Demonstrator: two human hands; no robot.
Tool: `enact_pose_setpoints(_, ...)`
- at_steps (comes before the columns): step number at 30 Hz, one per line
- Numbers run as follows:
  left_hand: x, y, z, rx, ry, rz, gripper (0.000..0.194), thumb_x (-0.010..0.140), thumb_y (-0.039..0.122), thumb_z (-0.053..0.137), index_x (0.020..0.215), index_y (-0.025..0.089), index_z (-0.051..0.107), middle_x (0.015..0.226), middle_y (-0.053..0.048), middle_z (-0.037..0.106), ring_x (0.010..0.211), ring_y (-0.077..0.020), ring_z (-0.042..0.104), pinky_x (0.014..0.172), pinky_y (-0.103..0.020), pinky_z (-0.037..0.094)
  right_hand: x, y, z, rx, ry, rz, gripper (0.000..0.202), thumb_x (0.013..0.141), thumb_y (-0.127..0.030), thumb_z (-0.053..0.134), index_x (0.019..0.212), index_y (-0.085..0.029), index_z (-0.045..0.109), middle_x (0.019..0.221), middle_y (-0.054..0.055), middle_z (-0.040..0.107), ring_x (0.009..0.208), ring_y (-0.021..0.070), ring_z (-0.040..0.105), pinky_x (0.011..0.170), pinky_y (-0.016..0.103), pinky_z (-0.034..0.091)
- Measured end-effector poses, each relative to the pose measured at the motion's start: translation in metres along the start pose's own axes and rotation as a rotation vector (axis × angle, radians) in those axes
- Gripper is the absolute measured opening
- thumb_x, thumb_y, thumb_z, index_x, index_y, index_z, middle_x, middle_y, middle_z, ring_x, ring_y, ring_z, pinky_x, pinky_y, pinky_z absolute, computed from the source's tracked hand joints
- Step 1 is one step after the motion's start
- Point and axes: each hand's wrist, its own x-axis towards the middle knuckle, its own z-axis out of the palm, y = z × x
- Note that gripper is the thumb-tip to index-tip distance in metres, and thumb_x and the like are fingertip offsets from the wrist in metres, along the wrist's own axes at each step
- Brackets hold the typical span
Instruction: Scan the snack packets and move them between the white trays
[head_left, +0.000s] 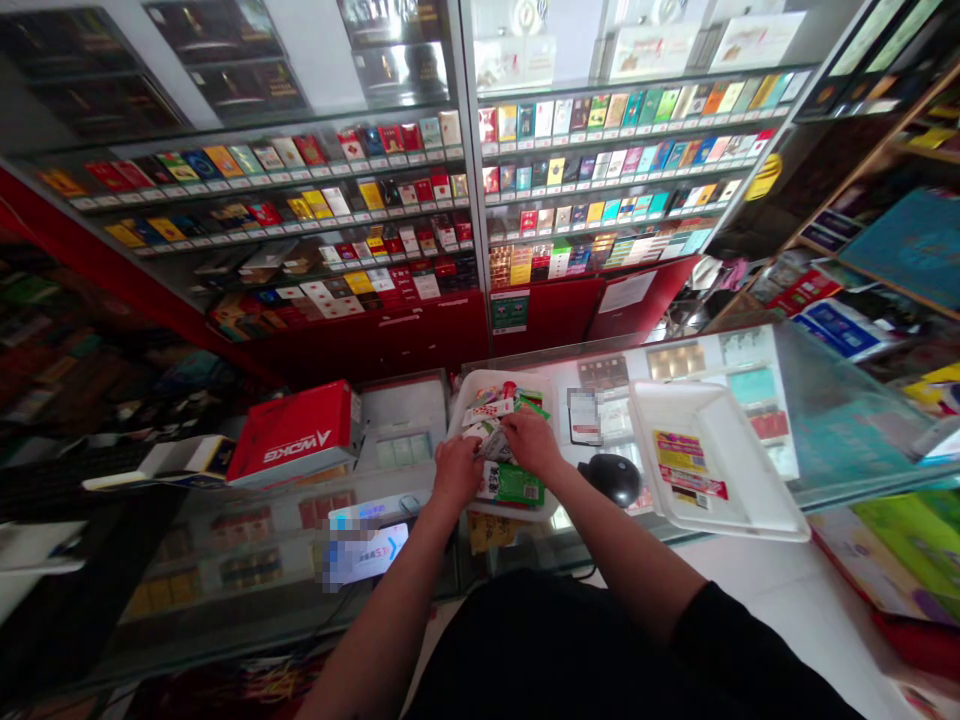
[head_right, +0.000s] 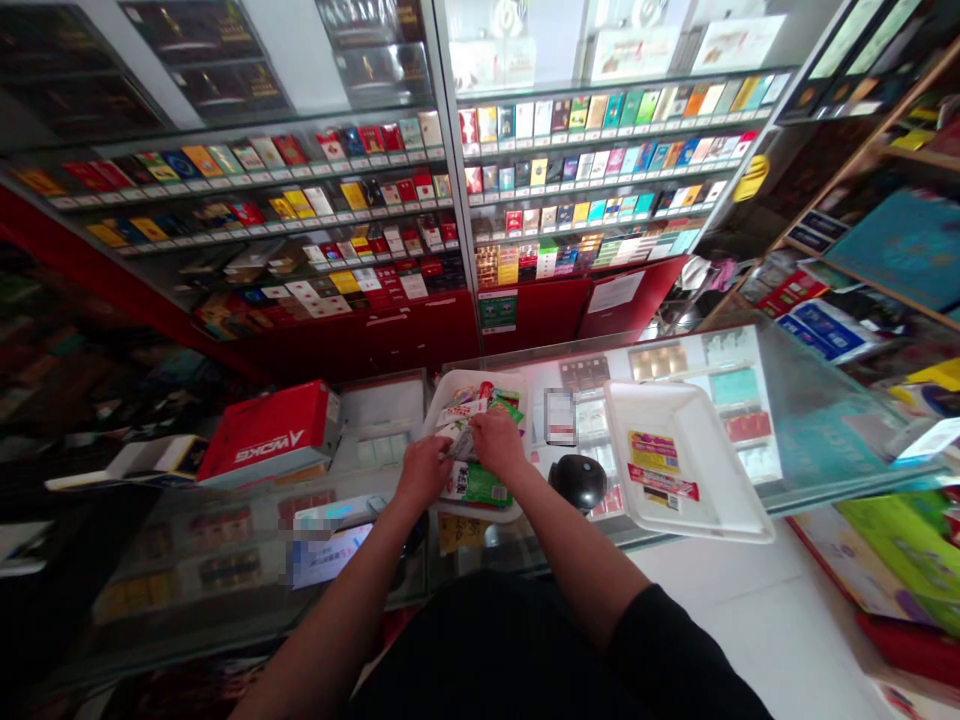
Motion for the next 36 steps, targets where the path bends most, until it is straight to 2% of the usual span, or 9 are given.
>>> enact_pose_setpoints(7, 0.001, 0.002, 0.001, -0.051, 0.018, -0.001, 0.028, 0.086, 0.015, 0.059, 0.109, 0.022, 0.072, 0.114, -0.008, 0.075, 0.113, -0.0257, 0.064, 0.105, -0.041, 0.045, -0.004, 0.003, -0.016, 0.119, 0.023, 0.032, 0.019, 0.096, -0.017, 0.059, 0.095, -0.020, 0.078, 0.099, 0.008, 0.073, 0.100, 0.0211, 0.063, 0.094, 0.031, 0.045)
enact_pose_setpoints(15, 0.001, 0.012, -0.004, -0.233, 0.078, -0.012, 0.031, 0.086, 0.017, 0.062, 0.115, 0.022, 0.072, 0.121, -0.008, 0.074, 0.115, -0.0261, 0.066, 0.106, -0.041, 0.049, -0.012, 0.028, -0.031, 0.246, 0.092, 0.139, 0.017, 0.091, -0.016, 0.063, 0.095, -0.024, 0.078, 0.100, 0.004, 0.077, 0.098, 0.0215, 0.068, 0.092, 0.032, 0.049)
enact_pose_setpoints(21, 0.003, 0.019, -0.012, -0.256, 0.100, 0.035, 0.040, 0.086, 0.017, 0.064, 0.126, 0.021, 0.067, 0.110, -0.006, 0.075, 0.110, -0.0248, 0.067, 0.104, -0.040, 0.050, -0.021, 0.045, -0.048, 0.209, 0.120, 0.143, 0.040, 0.085, -0.009, 0.061, 0.121, -0.022, 0.071, 0.095, 0.003, 0.076, 0.093, 0.0220, 0.067, 0.089, 0.032, 0.049)
enact_pose_setpoints(27, 0.011, 0.035, -0.018, -0.197, 0.133, 0.129, 0.043, 0.086, 0.014, 0.064, 0.129, 0.022, 0.064, 0.109, -0.006, 0.076, 0.116, -0.0263, 0.065, 0.110, -0.045, 0.045, -0.029, 0.065, -0.063, 0.113, 0.156, 0.080, 0.046, 0.085, -0.007, 0.059, 0.129, -0.019, 0.068, 0.095, 0.004, 0.075, 0.099, 0.0232, 0.064, 0.093, 0.034, 0.047)
enact_pose_setpoints(31, 0.017, 0.049, -0.015, -0.170, 0.198, 0.245, 0.047, 0.088, 0.014, 0.063, 0.134, 0.021, 0.061, 0.113, -0.007, 0.077, 0.130, -0.0276, 0.059, 0.120, -0.051, 0.035, -0.032, 0.082, -0.070, 0.087, 0.212, 0.061, 0.046, 0.087, -0.009, 0.060, 0.132, -0.017, 0.067, 0.096, 0.006, 0.076, 0.102, 0.0251, 0.064, 0.097, 0.037, 0.047)
enact_pose_setpoints(36, 0.023, 0.071, -0.010, -0.093, 0.212, 0.323, 0.047, 0.089, 0.013, 0.061, 0.136, 0.019, 0.059, 0.129, -0.011, 0.072, 0.134, -0.0282, 0.058, 0.126, -0.055, 0.025, -0.037, 0.100, -0.080, 0.072, 0.276, 0.039, 0.045, 0.089, -0.011, 0.060, 0.133, -0.016, 0.066, 0.094, 0.007, 0.077, 0.108, 0.0282, 0.063, 0.101, 0.042, 0.048)
